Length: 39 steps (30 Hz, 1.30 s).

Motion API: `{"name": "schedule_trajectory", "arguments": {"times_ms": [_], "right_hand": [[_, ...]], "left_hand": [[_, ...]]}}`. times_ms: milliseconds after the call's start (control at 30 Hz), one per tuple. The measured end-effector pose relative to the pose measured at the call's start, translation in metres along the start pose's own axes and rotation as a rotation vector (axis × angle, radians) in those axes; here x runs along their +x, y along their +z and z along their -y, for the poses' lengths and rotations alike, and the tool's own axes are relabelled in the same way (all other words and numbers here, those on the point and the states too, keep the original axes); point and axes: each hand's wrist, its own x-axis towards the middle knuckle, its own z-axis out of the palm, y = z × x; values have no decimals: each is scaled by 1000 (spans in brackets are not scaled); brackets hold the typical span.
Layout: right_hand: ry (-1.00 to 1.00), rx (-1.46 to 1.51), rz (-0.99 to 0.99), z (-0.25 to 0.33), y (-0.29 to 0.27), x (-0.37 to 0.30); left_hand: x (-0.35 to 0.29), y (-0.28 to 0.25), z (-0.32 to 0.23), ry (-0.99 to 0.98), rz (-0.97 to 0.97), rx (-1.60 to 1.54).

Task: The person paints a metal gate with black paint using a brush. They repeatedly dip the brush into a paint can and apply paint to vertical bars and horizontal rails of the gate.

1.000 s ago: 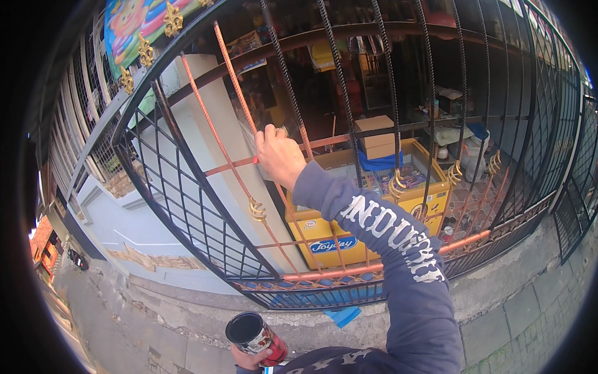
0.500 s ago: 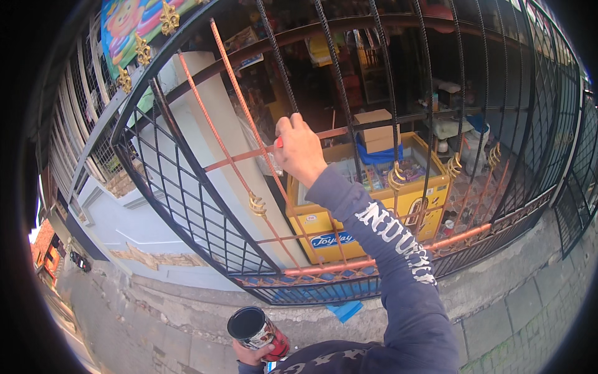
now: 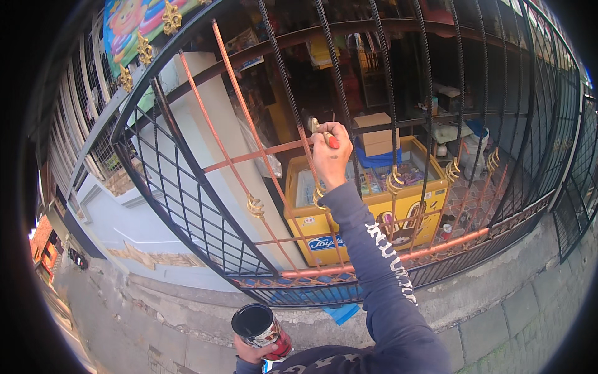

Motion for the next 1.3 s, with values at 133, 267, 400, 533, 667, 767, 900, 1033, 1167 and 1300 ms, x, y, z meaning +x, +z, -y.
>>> {"name": "schedule_trajectory", "arguments": {"times_ms": [133, 267, 400, 533, 667, 767, 900, 1033, 1167, 1300], "right_hand": [[-22, -161, 198, 6, -5, -1], [237, 381, 163, 42, -29, -32], [588, 479, 375, 87, -58, -90], [716, 441, 521, 122, -73, -127], [714, 267, 795, 163, -57, -147], [800, 186, 1034, 190, -32, -172], [601, 88, 1342, 185, 15, -209], [357, -68, 1504, 183, 56, -237], [370, -134, 1568, 186, 91, -268], [221, -139, 1675, 183, 114, -284]], "left_hand": [[-1, 1, -6, -26, -14, -7], [11, 4, -12, 60, -53, 52], [29, -1, -16, 151, -109, 161], [51, -6, -10, 292, -139, 224], [58, -24, -8, 394, -188, 394], [58, -41, -13, 497, -245, 621], [60, -69, -18, 620, -305, 693], [55, -98, -21, 610, -349, 713], [48, -122, -22, 601, -411, 759], [44, -140, -19, 597, -452, 787]]}}
